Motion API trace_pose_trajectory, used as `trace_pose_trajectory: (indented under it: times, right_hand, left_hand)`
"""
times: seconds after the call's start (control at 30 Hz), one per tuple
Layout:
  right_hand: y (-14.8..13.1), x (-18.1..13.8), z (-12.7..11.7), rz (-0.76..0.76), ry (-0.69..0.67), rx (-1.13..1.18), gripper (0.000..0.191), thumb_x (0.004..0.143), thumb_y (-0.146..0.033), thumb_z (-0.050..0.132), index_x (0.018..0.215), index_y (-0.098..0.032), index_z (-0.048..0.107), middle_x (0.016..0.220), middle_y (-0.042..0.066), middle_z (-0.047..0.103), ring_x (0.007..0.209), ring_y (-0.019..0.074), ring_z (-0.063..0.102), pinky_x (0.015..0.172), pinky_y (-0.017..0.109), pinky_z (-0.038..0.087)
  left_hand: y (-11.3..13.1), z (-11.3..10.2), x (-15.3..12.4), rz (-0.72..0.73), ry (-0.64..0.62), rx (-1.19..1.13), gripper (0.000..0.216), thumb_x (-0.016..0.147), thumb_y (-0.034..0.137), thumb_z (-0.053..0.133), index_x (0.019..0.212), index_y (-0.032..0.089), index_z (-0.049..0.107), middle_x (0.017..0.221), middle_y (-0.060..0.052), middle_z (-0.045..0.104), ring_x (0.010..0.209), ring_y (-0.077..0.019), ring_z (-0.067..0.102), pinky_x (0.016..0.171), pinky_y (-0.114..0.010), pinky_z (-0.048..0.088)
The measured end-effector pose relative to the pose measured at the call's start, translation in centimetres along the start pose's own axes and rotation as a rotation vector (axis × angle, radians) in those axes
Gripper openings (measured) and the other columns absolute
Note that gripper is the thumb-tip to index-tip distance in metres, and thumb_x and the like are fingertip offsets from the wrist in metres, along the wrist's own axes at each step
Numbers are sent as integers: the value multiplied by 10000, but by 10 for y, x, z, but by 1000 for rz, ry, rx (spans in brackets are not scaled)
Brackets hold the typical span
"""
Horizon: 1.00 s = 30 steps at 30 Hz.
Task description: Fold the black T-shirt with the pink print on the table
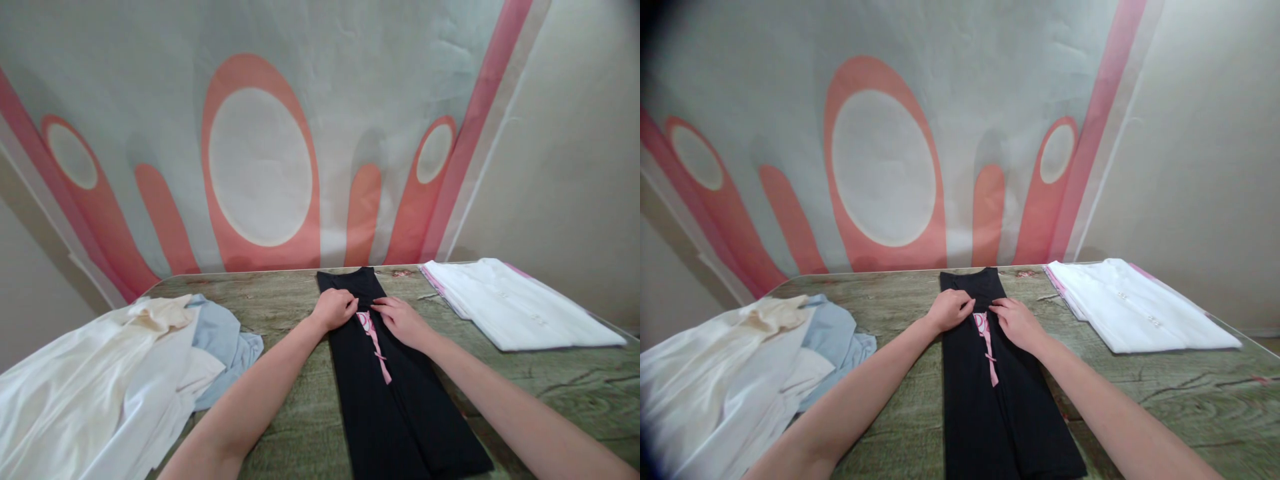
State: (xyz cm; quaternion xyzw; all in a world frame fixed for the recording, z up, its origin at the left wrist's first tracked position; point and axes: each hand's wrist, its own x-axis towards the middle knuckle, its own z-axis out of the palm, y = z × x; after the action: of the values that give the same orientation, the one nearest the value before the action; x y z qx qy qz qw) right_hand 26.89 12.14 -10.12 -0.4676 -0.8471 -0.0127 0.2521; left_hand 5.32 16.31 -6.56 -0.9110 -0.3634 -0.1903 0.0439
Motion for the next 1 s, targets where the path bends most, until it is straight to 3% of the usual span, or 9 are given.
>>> trace_pose_trajectory:
  times: [0.07, 0.17, 0.27, 0.37, 0.57, 0.77, 1.0]
  right_hand:
    - [-1, -1, -1, 7, 1, 0, 359, 821, -121, 390, 1083, -200, 623, 1133, 73, 598, 1051, 212, 523, 926, 402, 415]
    - [-4, -2, -2, 35, 22, 15, 359, 843, -163, 392, 1148, -197, 578, 1160, 76, 586, 1069, 211, 516, 942, 407, 403]
    - [-12, -1, -5, 35, 26, 36, 429, 869, -242, 399, 1293, -190, 436, 1265, 82, 513, 1151, 206, 460, 987, 409, 360]
    - [-23, 0, -9, -10, -53, 59, 492, 885, -333, 397, 1357, -210, 335, 1371, 69, 404, 1250, 206, 357, 1025, 418, 304]
    - [-31, 2, -14, -26, -218, 101, 465, 891, -446, 365, 1309, -250, 420, 1355, 51, 432, 1279, 217, 318, 1030, 443, 266]
    - [-28, 0, -16, -52, -226, 122, 491, 887, -447, 377, 1328, -230, 395, 1359, 60, 424, 1276, 217, 326, 1048, 429, 263]
    - [-12, -3, -22, -39, -148, 187, 481, 897, -326, 368, 1359, -195, 333, 1386, 77, 381, 1266, 184, 346, 1053, 394, 297]
  left_hand:
    - [-6, 1, -1, -53, 55, 3, 362, 914, 323, 329, 823, 172, 644, 847, -63, 653, 818, -177, 601, 779, -295, 437]
    - [-19, 6, -2, -102, 110, -19, 327, 921, 281, 314, 1028, 185, 607, 1049, -59, 625, 1003, -174, 549, 879, -299, 401]
    - [-32, 16, -4, -145, 68, 0, 352, 921, 273, 309, 1197, 208, 517, 1249, -47, 524, 1196, -185, 414, 980, -345, 326]
    - [-39, 26, -6, -189, -15, 28, 376, 923, 313, 292, 1244, 236, 474, 1333, -37, 444, 1265, -204, 326, 1005, -410, 285]
    - [-40, 31, -7, -249, -53, 49, 410, 927, 340, 262, 1271, 211, 444, 1357, -62, 411, 1265, -229, 326, 1005, -448, 273]
    - [-28, 16, -5, -230, -116, 55, 425, 911, 350, 307, 1278, 168, 420, 1383, -92, 365, 1300, -249, 256, 1021, -461, 244]
    - [15, -10, -29, -66, -204, -30, 565, 896, 456, 322, 1361, 139, 271, 1440, -129, 235, 1325, -234, 199, 1050, -421, 201]
